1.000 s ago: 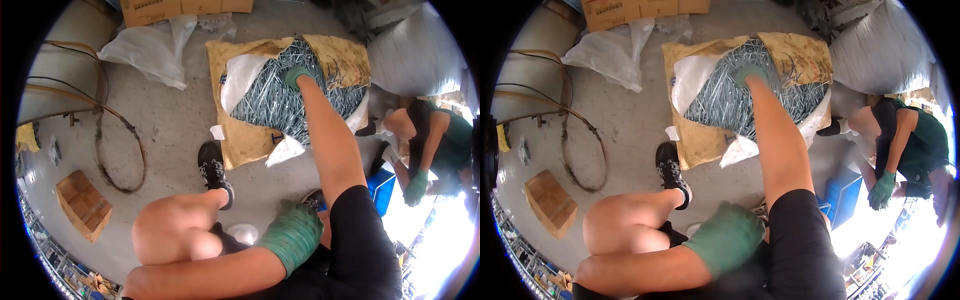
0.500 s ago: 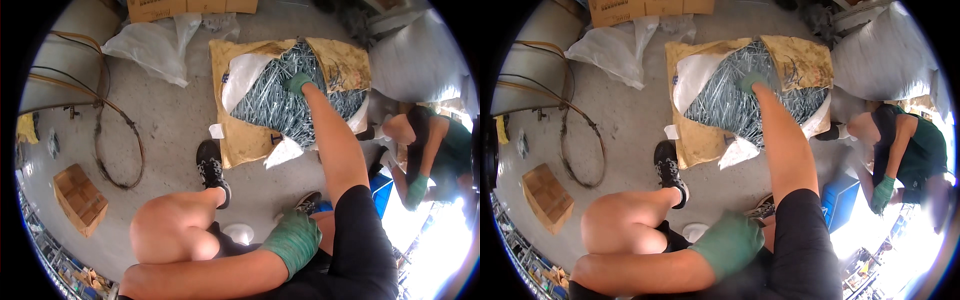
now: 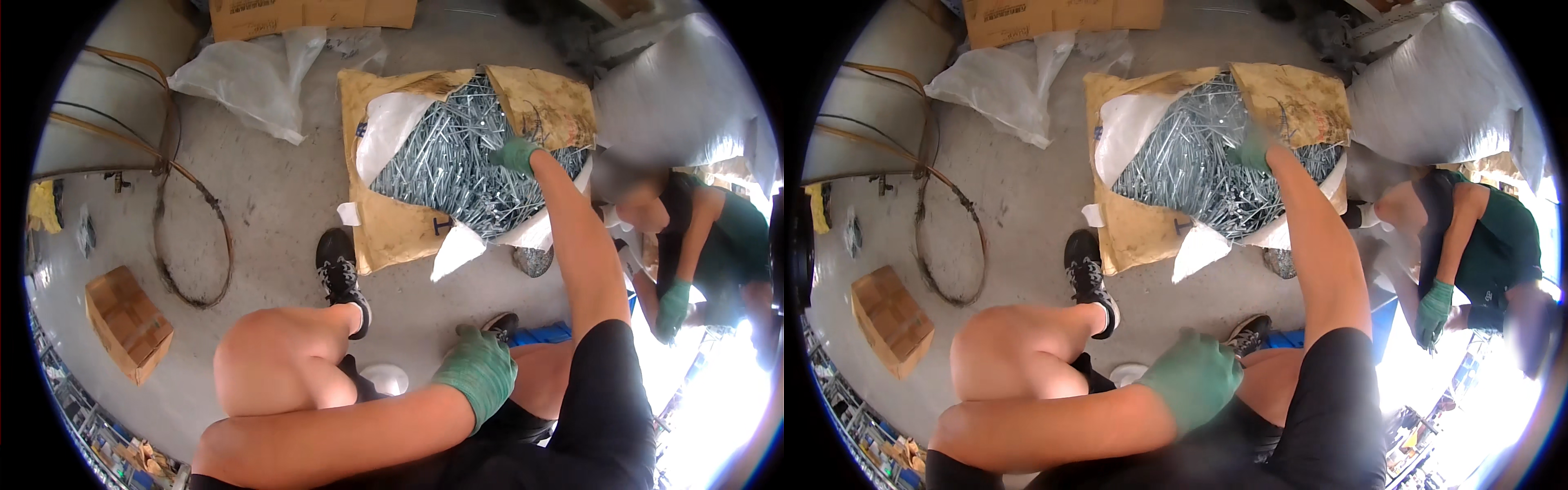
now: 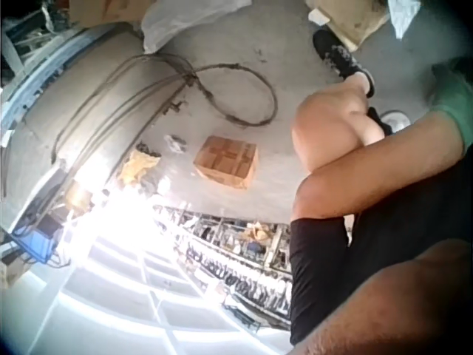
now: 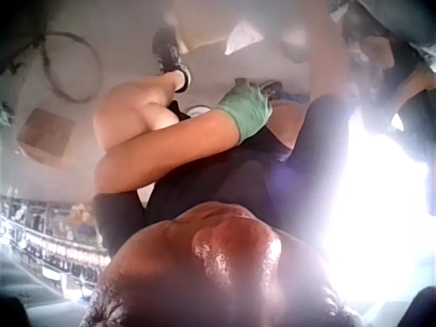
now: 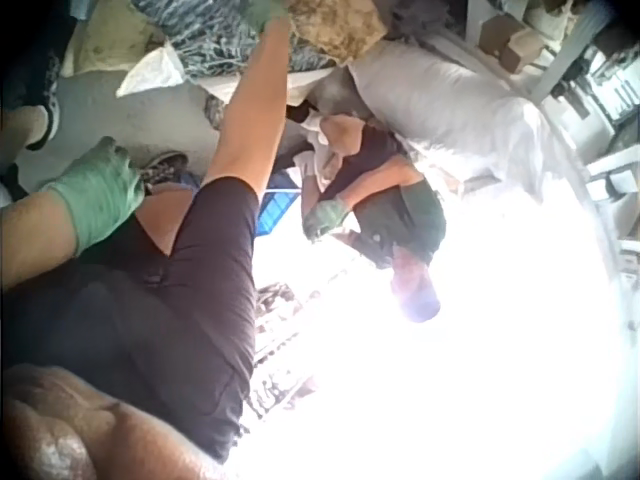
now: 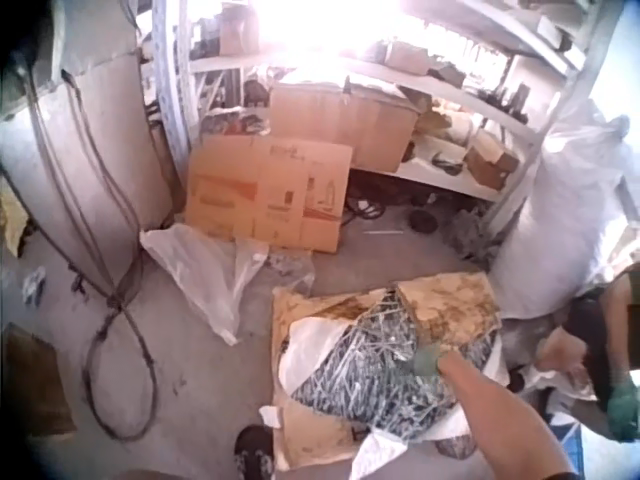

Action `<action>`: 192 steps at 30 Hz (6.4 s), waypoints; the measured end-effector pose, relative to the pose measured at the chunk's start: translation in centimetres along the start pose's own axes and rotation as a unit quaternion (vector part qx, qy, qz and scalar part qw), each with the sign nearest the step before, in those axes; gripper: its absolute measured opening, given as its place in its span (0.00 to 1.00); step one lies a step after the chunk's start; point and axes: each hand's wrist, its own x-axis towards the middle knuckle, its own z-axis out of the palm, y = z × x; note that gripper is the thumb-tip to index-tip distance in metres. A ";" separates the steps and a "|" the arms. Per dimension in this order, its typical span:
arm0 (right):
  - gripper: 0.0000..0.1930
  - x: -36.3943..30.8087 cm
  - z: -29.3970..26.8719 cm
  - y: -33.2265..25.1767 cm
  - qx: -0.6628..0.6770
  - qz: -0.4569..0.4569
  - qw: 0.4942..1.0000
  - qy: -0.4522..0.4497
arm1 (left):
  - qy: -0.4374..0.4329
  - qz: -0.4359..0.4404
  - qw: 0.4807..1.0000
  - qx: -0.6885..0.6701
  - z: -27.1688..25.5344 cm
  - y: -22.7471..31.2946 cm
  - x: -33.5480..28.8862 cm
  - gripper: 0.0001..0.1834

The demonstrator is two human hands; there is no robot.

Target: The person picks up several long metal bolts from a bag, holds them in one hand, and then slides small washers onto the end of each bolt one at a time.

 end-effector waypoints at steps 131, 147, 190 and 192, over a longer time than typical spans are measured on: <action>0.26 -48.5 10.7 2.1 0.877 -0.346 0.285 0.171 | -0.047 -0.032 0.848 -0.527 0.1 8.4 5.9 0.22; 0.25 -47.8 10.0 5.8 0.870 -0.396 0.229 0.186 | -0.076 -0.062 0.866 -0.491 0.7 7.9 5.5 0.20; 0.29 -50.0 9.0 5.3 0.789 -0.264 0.527 0.171 | -0.139 -0.019 0.823 -0.550 -1.4 8.8 5.8 0.34; 0.33 -50.1 8.9 5.7 0.769 -0.257 0.569 0.139 | -0.135 -0.030 0.831 -0.539 -1.6 9.5 5.9 0.34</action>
